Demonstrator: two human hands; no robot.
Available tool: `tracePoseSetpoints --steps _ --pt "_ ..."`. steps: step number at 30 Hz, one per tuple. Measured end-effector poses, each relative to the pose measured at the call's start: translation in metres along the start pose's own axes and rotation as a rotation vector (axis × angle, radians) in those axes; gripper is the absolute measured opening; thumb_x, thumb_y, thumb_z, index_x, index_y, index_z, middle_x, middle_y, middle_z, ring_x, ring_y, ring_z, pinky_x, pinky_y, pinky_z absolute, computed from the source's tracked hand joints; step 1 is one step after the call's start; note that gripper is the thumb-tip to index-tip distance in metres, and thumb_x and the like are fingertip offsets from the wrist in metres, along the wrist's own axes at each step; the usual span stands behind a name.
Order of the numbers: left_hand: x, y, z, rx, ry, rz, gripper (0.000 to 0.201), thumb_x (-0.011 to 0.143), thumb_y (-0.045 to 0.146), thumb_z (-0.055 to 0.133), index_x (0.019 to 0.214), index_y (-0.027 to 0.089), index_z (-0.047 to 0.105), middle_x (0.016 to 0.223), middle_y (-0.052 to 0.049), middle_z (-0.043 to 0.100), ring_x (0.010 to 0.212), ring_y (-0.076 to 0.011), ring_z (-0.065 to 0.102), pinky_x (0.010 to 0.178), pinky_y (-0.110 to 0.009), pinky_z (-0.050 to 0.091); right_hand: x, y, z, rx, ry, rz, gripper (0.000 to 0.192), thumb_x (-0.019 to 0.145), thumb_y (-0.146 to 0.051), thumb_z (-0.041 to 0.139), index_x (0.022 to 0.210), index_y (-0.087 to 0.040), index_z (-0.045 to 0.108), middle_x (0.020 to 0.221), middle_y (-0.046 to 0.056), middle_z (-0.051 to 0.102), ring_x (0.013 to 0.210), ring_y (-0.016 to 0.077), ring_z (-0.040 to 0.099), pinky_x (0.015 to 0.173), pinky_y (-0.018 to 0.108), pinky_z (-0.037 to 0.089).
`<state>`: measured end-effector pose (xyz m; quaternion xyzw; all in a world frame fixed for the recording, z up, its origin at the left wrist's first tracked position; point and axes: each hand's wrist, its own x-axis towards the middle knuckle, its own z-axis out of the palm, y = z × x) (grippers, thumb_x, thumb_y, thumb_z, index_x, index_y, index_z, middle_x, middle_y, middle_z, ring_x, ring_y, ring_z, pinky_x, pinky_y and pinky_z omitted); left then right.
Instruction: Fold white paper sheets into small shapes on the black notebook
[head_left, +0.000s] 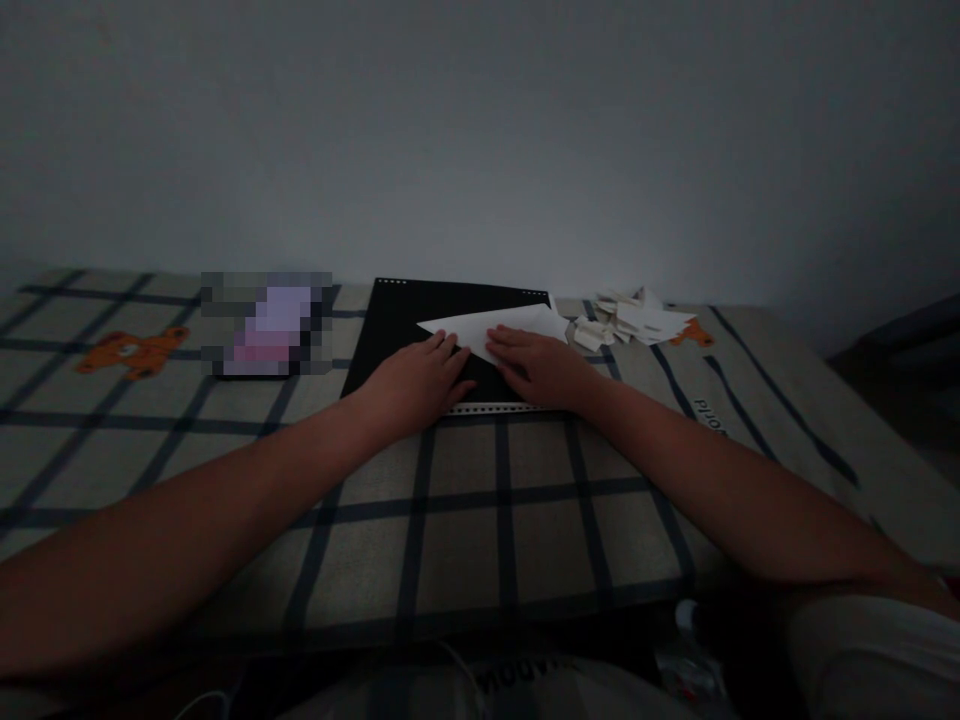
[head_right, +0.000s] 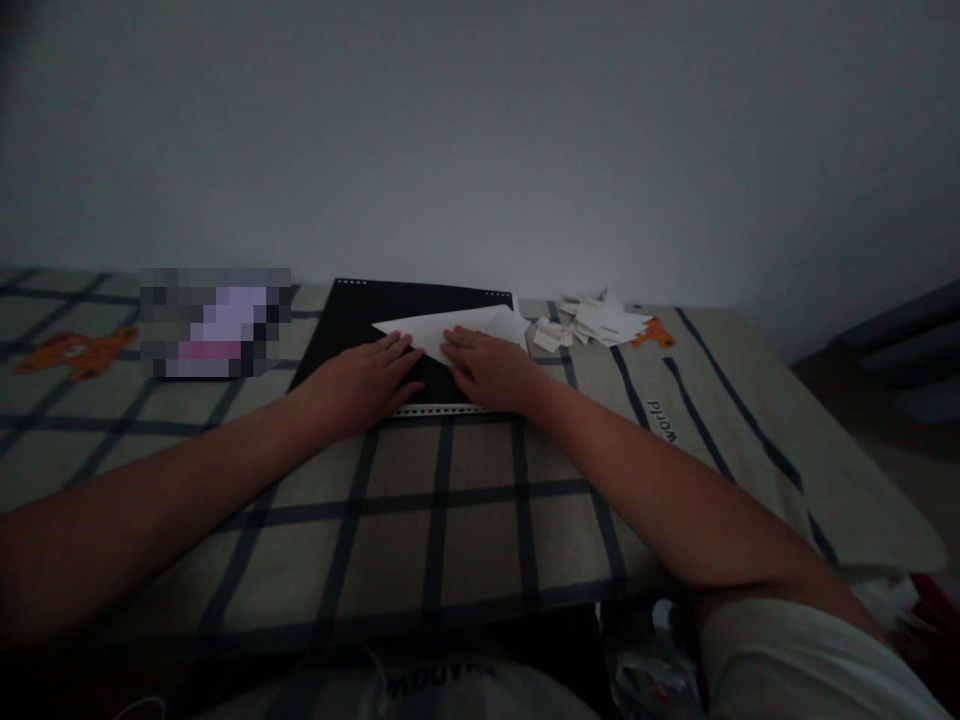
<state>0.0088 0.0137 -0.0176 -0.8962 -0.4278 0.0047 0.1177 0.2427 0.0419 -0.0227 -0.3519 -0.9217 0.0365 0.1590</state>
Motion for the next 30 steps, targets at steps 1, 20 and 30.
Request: tracePoseSetpoints --steps 1,20,30 --pt "0.000 0.000 -0.001 -0.003 -0.006 -0.005 0.058 0.108 0.044 0.038 0.146 0.003 0.053 0.151 -0.025 0.053 0.144 -0.0344 0.048 0.115 -0.045 0.042 0.000 0.001 0.000 0.010 0.002 0.002 0.049 0.094 -0.020 0.049 0.140 -0.010 0.063 0.151 0.017 0.056 0.144 0.0279 0.051 0.119 0.050 0.045" --pt "-0.006 0.000 -0.010 -0.026 0.076 -0.051 0.053 0.105 0.049 0.044 0.141 0.014 0.059 0.142 -0.021 0.056 0.128 -0.0368 0.058 0.101 -0.047 0.049 -0.003 0.020 -0.002 0.122 -0.017 -0.039 0.053 0.093 -0.008 0.048 0.142 -0.023 0.062 0.152 0.006 0.054 0.142 0.0201 0.052 0.121 0.046 0.043" --pt "-0.007 0.000 -0.012 -0.031 0.051 -0.081 0.052 0.104 0.051 0.045 0.140 0.015 0.059 0.146 -0.020 0.055 0.136 -0.0358 0.053 0.108 -0.047 0.047 -0.002 0.017 -0.007 0.103 -0.104 -0.063 0.053 0.098 -0.012 0.045 0.148 -0.023 0.055 0.157 0.005 0.048 0.146 0.0182 0.047 0.123 0.044 0.041"
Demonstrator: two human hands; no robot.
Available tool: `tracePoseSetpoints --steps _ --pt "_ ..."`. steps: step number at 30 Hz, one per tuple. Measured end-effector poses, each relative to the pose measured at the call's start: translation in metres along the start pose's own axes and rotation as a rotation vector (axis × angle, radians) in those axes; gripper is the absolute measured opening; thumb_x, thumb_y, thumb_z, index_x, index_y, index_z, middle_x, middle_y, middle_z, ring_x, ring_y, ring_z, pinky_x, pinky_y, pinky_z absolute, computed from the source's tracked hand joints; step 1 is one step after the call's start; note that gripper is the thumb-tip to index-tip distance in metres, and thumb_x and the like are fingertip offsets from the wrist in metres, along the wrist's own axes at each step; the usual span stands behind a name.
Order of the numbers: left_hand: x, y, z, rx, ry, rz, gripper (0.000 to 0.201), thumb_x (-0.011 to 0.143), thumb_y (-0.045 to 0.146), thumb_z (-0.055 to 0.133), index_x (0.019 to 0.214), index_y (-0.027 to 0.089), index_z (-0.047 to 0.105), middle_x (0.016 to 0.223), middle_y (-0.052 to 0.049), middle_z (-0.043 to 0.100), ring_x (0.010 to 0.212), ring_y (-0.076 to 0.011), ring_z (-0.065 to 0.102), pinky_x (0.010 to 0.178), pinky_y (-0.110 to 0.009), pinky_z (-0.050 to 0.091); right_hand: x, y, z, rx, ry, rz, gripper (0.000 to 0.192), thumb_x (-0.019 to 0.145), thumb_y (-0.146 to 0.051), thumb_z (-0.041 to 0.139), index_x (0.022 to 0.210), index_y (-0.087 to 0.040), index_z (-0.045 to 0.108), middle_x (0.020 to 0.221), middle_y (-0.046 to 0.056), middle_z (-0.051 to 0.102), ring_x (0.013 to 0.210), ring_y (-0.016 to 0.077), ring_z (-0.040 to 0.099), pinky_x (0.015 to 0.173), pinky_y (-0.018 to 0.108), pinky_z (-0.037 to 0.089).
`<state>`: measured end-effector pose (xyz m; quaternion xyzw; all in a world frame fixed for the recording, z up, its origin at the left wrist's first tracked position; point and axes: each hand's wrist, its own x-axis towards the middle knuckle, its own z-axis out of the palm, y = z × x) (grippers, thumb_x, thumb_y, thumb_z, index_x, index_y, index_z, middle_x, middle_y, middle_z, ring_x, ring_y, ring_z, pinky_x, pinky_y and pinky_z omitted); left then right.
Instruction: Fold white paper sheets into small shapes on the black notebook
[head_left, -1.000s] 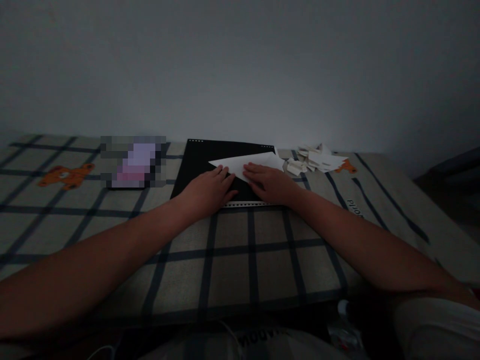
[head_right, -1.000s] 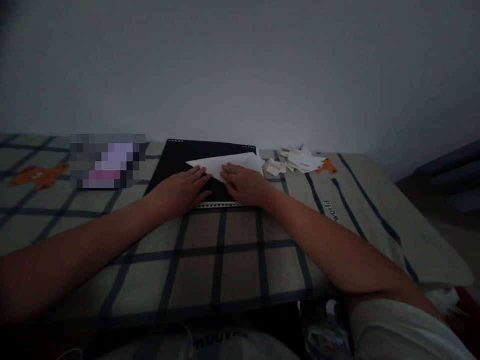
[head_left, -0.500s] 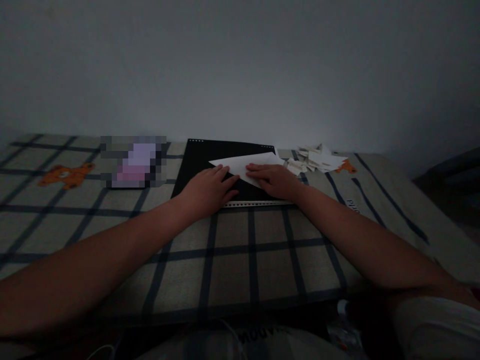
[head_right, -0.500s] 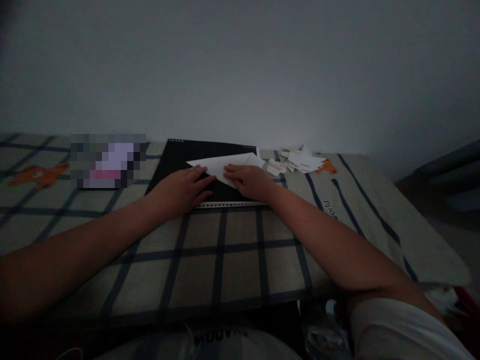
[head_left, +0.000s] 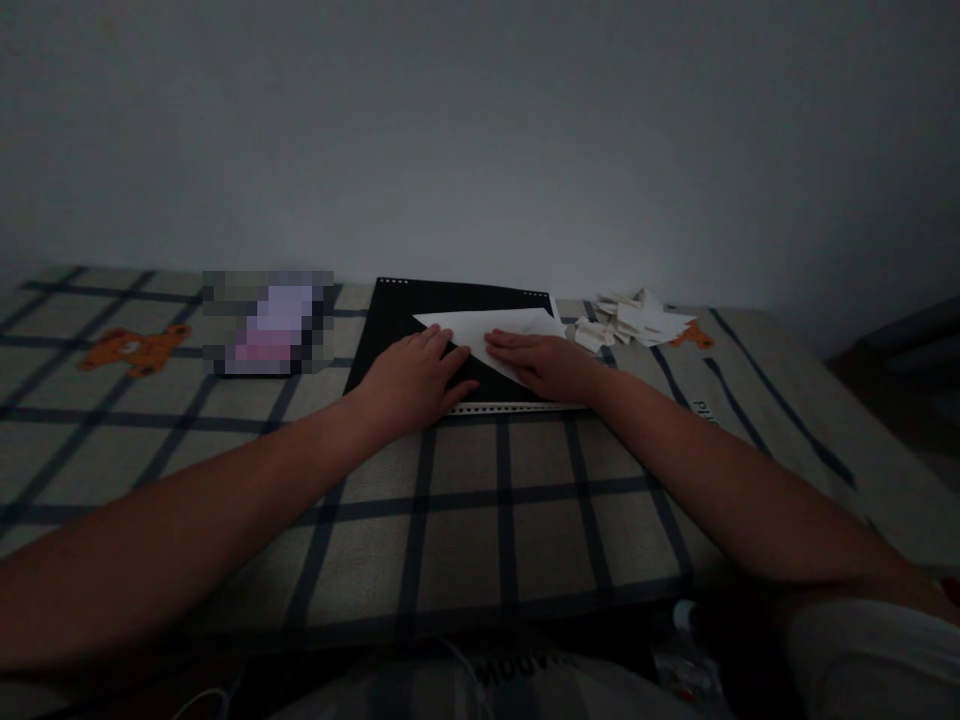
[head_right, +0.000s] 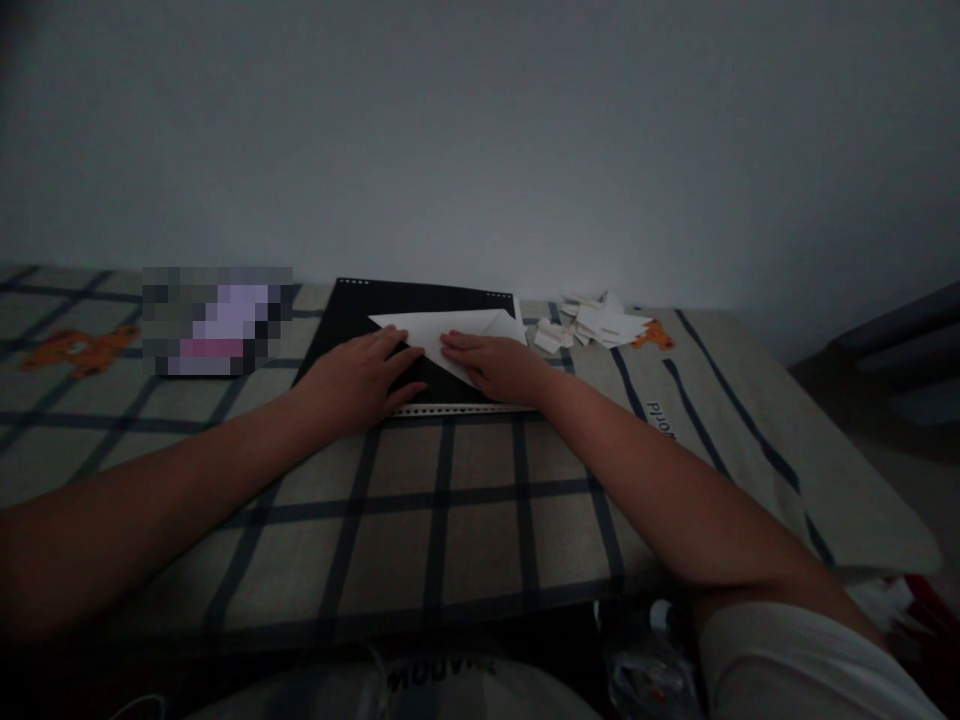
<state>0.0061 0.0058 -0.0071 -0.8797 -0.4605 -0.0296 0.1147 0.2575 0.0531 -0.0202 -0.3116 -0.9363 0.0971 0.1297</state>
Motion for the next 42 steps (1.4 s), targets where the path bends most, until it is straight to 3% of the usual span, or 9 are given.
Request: tracePoseSetpoints --steps 8,15,20,42 --pt "0.001 0.001 0.001 0.012 -0.006 0.011 0.054 0.106 0.049 0.043 0.139 0.011 0.060 0.149 -0.025 0.053 0.137 -0.0380 0.054 0.106 -0.048 0.051 0.000 0.002 0.003 0.001 0.022 -0.002 0.054 0.094 -0.011 0.048 0.147 -0.021 0.057 0.156 0.007 0.050 0.145 0.0187 0.048 0.123 0.043 0.040" --pt "0.001 0.000 0.003 0.016 0.009 0.042 0.050 0.106 0.047 0.044 0.141 0.014 0.059 0.146 -0.020 0.057 0.137 -0.0342 0.054 0.106 -0.045 0.050 0.000 0.006 0.010 0.011 0.064 -0.019 0.053 0.094 -0.011 0.049 0.145 -0.016 0.059 0.155 0.011 0.053 0.145 0.0216 0.048 0.123 0.044 0.040" --pt "0.002 0.000 0.003 0.004 -0.012 0.042 0.051 0.107 0.046 0.043 0.145 0.015 0.056 0.146 -0.019 0.056 0.136 -0.0336 0.054 0.107 -0.044 0.049 0.000 0.007 0.013 -0.043 0.107 -0.064 0.048 0.097 -0.016 0.050 0.144 -0.022 0.060 0.154 0.008 0.054 0.144 0.0223 0.050 0.122 0.047 0.042" --pt "0.001 0.002 0.003 0.018 -0.014 0.010 0.050 0.106 0.048 0.042 0.142 0.017 0.058 0.143 -0.018 0.057 0.130 -0.0328 0.057 0.098 -0.042 0.053 0.000 0.004 0.010 -0.088 0.098 -0.064 0.045 0.096 -0.017 0.053 0.139 -0.021 0.065 0.150 0.009 0.058 0.141 0.0237 0.055 0.117 0.048 0.047"
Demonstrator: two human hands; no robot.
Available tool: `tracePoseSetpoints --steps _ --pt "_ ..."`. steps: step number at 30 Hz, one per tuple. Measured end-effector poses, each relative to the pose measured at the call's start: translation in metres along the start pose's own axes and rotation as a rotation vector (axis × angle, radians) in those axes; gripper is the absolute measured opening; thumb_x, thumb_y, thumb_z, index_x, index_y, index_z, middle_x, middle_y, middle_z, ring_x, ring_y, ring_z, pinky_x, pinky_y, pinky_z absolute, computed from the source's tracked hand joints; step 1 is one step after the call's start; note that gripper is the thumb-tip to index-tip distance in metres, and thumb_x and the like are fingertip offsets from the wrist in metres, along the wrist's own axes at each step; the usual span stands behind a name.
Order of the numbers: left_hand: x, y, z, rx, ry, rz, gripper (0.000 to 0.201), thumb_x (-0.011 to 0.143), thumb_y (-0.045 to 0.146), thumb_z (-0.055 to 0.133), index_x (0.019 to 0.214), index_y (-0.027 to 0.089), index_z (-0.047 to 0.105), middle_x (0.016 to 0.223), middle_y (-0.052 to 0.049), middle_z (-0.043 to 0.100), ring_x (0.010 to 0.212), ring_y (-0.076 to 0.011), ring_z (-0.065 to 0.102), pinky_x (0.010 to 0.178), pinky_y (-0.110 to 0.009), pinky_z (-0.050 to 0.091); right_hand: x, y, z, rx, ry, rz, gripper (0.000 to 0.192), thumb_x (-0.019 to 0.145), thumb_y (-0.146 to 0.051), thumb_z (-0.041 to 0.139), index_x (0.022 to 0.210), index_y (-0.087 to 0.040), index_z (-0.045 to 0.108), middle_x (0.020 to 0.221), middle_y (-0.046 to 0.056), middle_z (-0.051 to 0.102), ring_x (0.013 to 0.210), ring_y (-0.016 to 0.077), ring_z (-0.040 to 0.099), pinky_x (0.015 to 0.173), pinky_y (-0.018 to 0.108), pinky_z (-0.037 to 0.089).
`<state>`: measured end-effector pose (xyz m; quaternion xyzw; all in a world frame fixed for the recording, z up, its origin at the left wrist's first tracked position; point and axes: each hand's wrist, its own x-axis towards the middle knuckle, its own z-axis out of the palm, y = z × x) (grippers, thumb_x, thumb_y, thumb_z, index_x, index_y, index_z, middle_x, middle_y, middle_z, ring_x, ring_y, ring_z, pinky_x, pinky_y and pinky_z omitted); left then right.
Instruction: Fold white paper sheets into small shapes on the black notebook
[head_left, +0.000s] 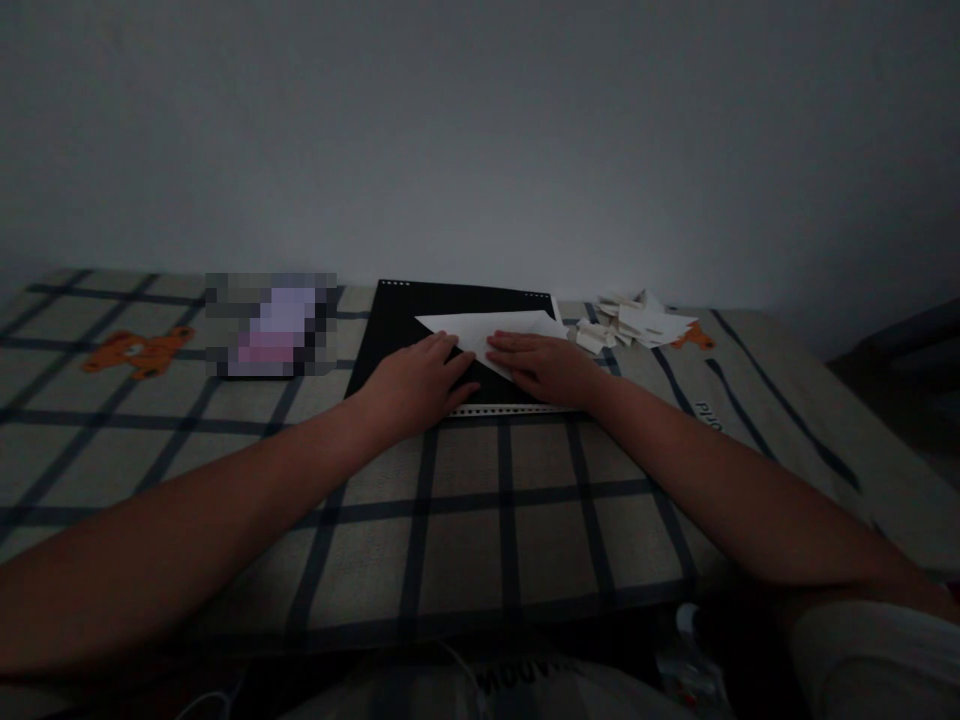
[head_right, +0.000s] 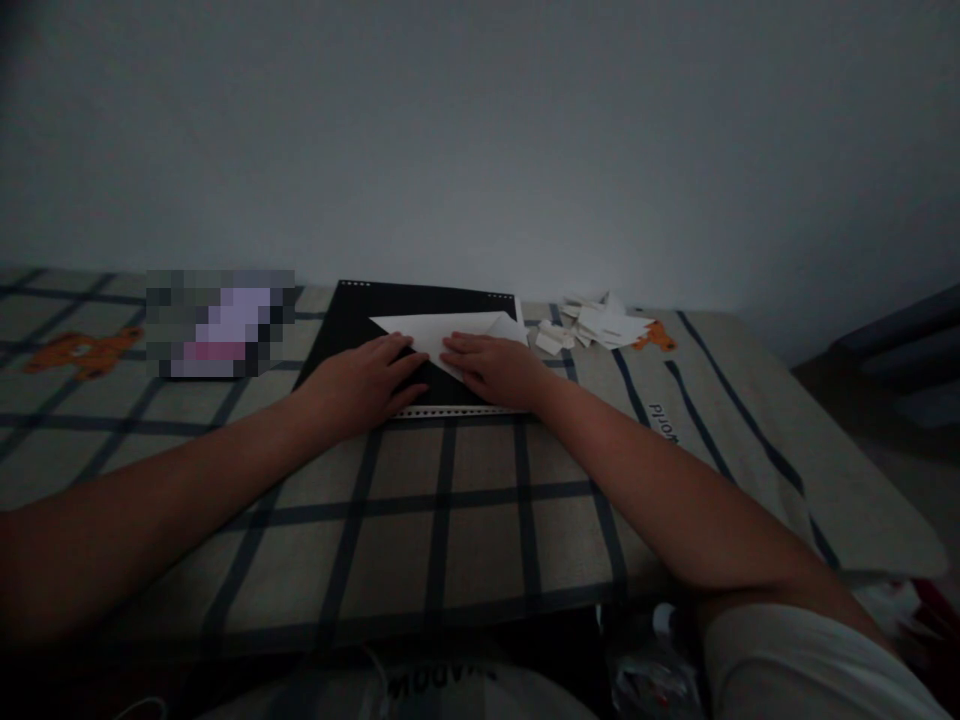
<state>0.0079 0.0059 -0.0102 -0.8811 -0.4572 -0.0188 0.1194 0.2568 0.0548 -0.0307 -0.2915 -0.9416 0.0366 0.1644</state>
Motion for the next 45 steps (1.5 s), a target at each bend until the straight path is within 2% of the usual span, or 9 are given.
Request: tracePoseSetpoints --steps 6,11,16,22,30,38,45 --pt "-0.0004 -0.0013 0.0013 -0.009 0.012 0.009 0.049 0.106 0.048 0.042 0.140 0.017 0.060 0.141 -0.017 0.058 0.126 -0.0317 0.059 0.096 -0.042 0.053 0.0002 -0.0015 -0.0017 0.003 -0.003 0.008 0.044 0.096 -0.017 0.054 0.139 -0.022 0.065 0.150 0.008 0.058 0.140 0.0227 0.055 0.117 0.046 0.048" --pt "0.0004 -0.0038 0.0031 -0.001 0.054 0.045 0.050 0.105 0.048 0.045 0.139 0.013 0.059 0.139 -0.018 0.058 0.139 -0.0346 0.048 0.107 -0.044 0.047 0.0007 -0.0015 -0.0019 0.017 -0.006 0.010 0.044 0.096 -0.017 0.053 0.139 -0.021 0.065 0.151 0.009 0.057 0.140 0.0233 0.055 0.118 0.046 0.047" --pt "0.0002 -0.0016 0.0038 -0.037 0.028 0.001 0.056 0.105 0.049 0.045 0.145 0.009 0.054 0.143 -0.021 0.054 0.134 -0.0336 0.053 0.108 -0.043 0.048 0.0016 -0.0013 -0.0026 0.023 -0.024 0.015 0.046 0.095 -0.016 0.054 0.140 -0.020 0.065 0.151 0.009 0.057 0.141 0.0228 0.054 0.118 0.045 0.046" --pt "-0.0001 0.0005 0.0019 -0.048 -0.029 -0.101 0.068 0.104 0.054 0.044 0.150 0.003 0.047 0.157 -0.027 0.041 0.141 -0.0355 0.048 0.114 -0.042 0.043 0.0019 -0.0032 -0.0046 0.005 -0.038 0.027 0.047 0.095 -0.015 0.054 0.140 -0.022 0.064 0.152 0.008 0.056 0.141 0.0225 0.054 0.118 0.044 0.046" --pt "-0.0002 -0.0014 0.0029 -0.074 -0.013 -0.104 0.067 0.103 0.055 0.043 0.148 0.005 0.049 0.155 -0.024 0.046 0.140 -0.0345 0.049 0.113 -0.043 0.042 0.0020 -0.0034 -0.0044 0.009 -0.032 0.025 0.049 0.093 -0.013 0.056 0.140 -0.024 0.064 0.151 0.006 0.056 0.140 0.0220 0.054 0.117 0.045 0.047" --pt "-0.0009 -0.0024 0.0000 -0.059 -0.005 -0.102 0.068 0.102 0.058 0.044 0.147 0.007 0.051 0.155 -0.022 0.048 0.145 -0.0389 0.040 0.119 -0.048 0.036 0.0019 -0.0038 -0.0039 -0.015 -0.029 0.020 0.046 0.094 -0.014 0.055 0.138 -0.020 0.065 0.150 0.009 0.057 0.139 0.0228 0.055 0.117 0.045 0.047" --pt "-0.0010 -0.0033 0.0035 -0.079 -0.009 -0.114 0.070 0.102 0.058 0.044 0.148 0.006 0.050 0.156 -0.023 0.045 0.150 -0.0409 0.035 0.122 -0.048 0.032 0.0020 -0.0032 -0.0039 0.012 -0.026 0.023 0.048 0.093 -0.013 0.055 0.139 -0.024 0.065 0.151 0.006 0.057 0.140 0.0225 0.054 0.118 0.046 0.047"
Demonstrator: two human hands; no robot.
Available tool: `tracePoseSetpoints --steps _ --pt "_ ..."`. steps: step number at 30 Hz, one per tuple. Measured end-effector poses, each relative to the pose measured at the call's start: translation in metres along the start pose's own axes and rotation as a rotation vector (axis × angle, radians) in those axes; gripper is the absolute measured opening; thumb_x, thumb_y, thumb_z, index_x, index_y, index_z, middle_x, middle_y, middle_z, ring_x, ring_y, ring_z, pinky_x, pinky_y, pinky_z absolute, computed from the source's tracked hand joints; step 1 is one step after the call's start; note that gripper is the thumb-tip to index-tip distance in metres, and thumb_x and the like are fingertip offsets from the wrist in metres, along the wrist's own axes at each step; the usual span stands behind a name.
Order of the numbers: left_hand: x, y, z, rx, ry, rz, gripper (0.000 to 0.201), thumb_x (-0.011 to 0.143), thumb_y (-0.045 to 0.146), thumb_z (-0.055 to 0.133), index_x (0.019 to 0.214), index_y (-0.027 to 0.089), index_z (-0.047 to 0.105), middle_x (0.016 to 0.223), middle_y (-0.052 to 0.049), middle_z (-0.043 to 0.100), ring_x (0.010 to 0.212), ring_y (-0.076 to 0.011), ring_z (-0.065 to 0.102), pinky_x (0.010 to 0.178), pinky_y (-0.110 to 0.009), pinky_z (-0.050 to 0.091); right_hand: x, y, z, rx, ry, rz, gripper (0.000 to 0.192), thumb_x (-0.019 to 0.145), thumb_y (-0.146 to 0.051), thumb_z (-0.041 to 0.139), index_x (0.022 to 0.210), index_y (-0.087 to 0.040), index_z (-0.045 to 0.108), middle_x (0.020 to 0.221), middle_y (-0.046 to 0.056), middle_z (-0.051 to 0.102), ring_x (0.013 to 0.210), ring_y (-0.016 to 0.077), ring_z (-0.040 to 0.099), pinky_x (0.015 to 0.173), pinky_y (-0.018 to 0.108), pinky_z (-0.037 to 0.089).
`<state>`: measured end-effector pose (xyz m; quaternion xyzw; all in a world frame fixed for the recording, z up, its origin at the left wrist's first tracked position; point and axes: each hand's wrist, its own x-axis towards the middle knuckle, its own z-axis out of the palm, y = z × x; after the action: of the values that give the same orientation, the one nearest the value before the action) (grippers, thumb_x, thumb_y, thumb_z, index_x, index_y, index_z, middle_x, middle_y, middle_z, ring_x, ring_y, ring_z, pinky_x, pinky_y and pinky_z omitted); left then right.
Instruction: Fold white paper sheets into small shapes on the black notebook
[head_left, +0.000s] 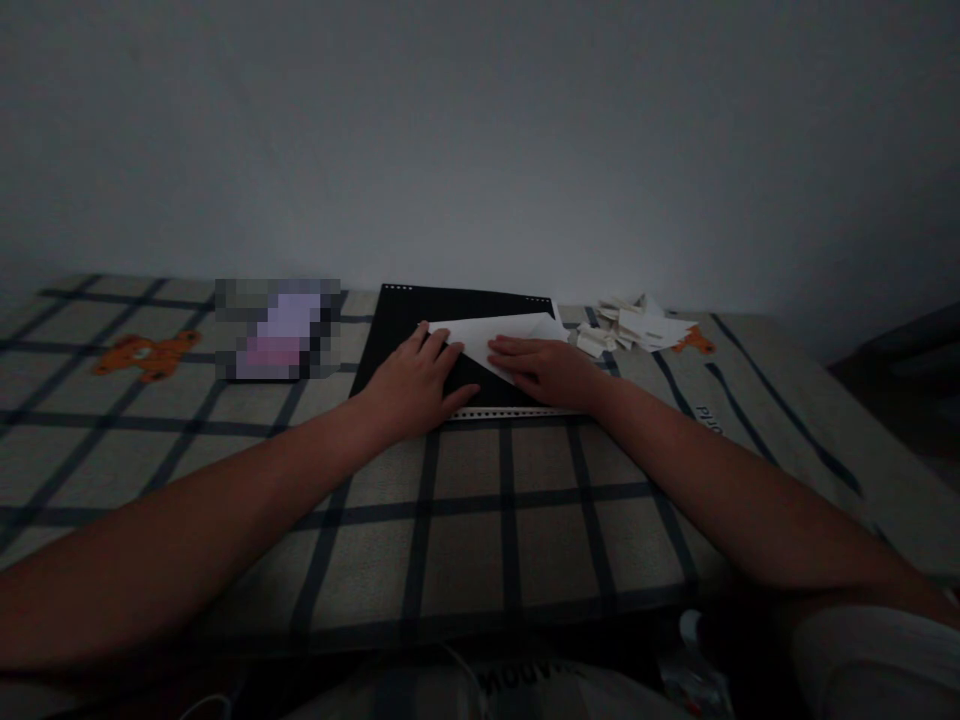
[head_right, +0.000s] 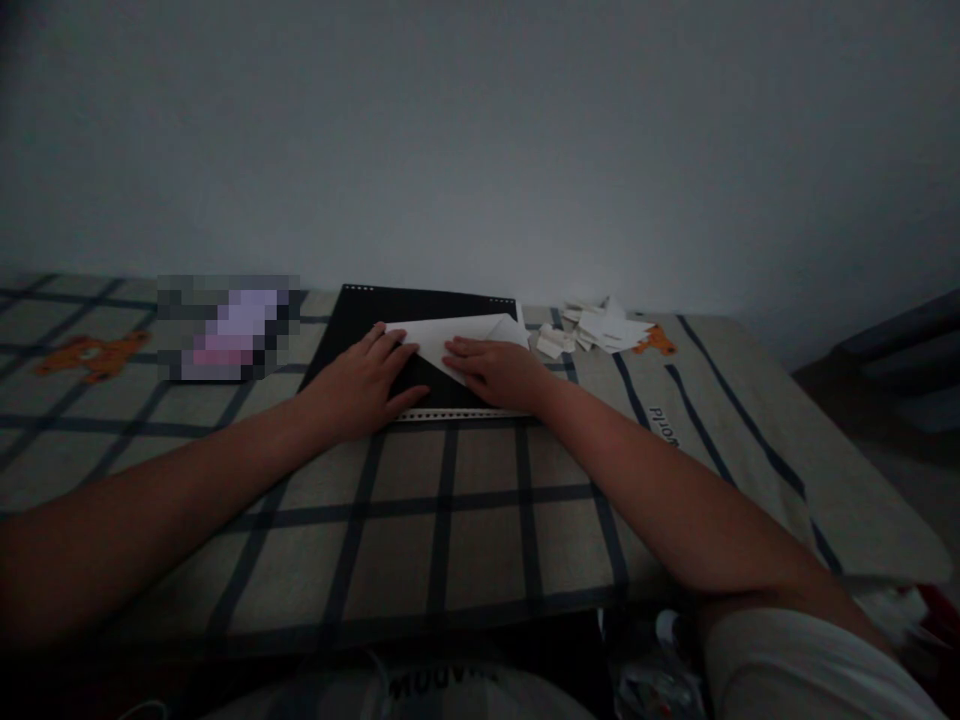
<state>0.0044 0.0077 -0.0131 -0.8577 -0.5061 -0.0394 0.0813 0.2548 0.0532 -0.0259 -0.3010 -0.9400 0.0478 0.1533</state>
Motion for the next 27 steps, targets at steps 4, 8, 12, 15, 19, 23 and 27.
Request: tracePoseSetpoints --steps 4,8,12,15,19,23,27 --pt "-0.0005 -0.0029 0.0036 -0.021 0.014 0.006 0.071 0.101 0.059 0.044 0.149 0.007 0.049 0.157 -0.022 0.044 0.151 -0.0408 0.033 0.121 -0.048 0.032 0.0003 0.0008 -0.0002 0.015 -0.008 -0.009 0.048 0.093 -0.012 0.055 0.139 -0.022 0.065 0.151 0.008 0.056 0.141 0.0231 0.053 0.118 0.045 0.046" --pt "-0.0010 -0.0040 0.0031 -0.016 0.021 0.002 0.071 0.101 0.060 0.044 0.148 0.008 0.050 0.158 -0.022 0.044 0.151 -0.0405 0.034 0.122 -0.051 0.029 0.0004 0.0009 -0.0005 0.022 -0.012 -0.008 0.050 0.093 -0.011 0.054 0.140 -0.024 0.064 0.151 0.007 0.056 0.141 0.0231 0.053 0.118 0.047 0.046" --pt "0.0003 -0.0047 0.0005 0.020 -0.010 -0.017 0.075 0.099 0.066 0.044 0.149 0.011 0.050 0.160 -0.025 0.041 0.150 -0.0407 0.036 0.122 -0.055 0.026 0.0007 0.0001 -0.0019 0.020 -0.014 -0.001 0.049 0.093 -0.012 0.055 0.140 -0.024 0.065 0.151 0.007 0.056 0.141 0.0222 0.053 0.119 0.045 0.045" --pt "0.0015 -0.0058 -0.0002 0.030 -0.022 -0.025 0.078 0.098 0.070 0.042 0.148 0.011 0.051 0.160 -0.027 0.039 0.150 -0.0399 0.036 0.122 -0.053 0.027 0.0009 -0.0005 -0.0027 0.015 -0.021 -0.008 0.047 0.094 -0.013 0.053 0.140 -0.021 0.065 0.151 0.009 0.055 0.141 0.0222 0.053 0.119 0.045 0.045" --pt "0.0017 -0.0056 -0.0014 0.035 -0.031 -0.039 0.077 0.098 0.071 0.043 0.148 0.013 0.051 0.160 -0.025 0.041 0.150 -0.0392 0.037 0.120 -0.051 0.030 0.0009 -0.0005 -0.0024 0.022 -0.015 -0.012 0.048 0.094 -0.012 0.054 0.140 -0.022 0.064 0.151 0.008 0.056 0.141 0.0227 0.054 0.118 0.047 0.046" --pt "0.0008 -0.0041 -0.0031 0.031 -0.034 -0.042 0.075 0.099 0.068 0.043 0.149 0.014 0.051 0.160 -0.024 0.042 0.149 -0.0392 0.039 0.117 -0.048 0.035 0.0010 -0.0010 -0.0029 0.031 -0.011 -0.012 0.049 0.093 -0.011 0.055 0.139 -0.023 0.065 0.151 0.008 0.056 0.141 0.0235 0.054 0.118 0.047 0.047" --pt "0.0002 -0.0035 -0.0032 0.019 -0.043 -0.038 0.074 0.099 0.066 0.045 0.150 0.012 0.050 0.159 -0.026 0.042 0.149 -0.0402 0.039 0.118 -0.048 0.035 0.0010 -0.0014 -0.0038 0.017 -0.016 -0.009 0.048 0.094 -0.012 0.055 0.139 -0.023 0.065 0.151 0.007 0.056 0.141 0.0225 0.054 0.118 0.046 0.047"
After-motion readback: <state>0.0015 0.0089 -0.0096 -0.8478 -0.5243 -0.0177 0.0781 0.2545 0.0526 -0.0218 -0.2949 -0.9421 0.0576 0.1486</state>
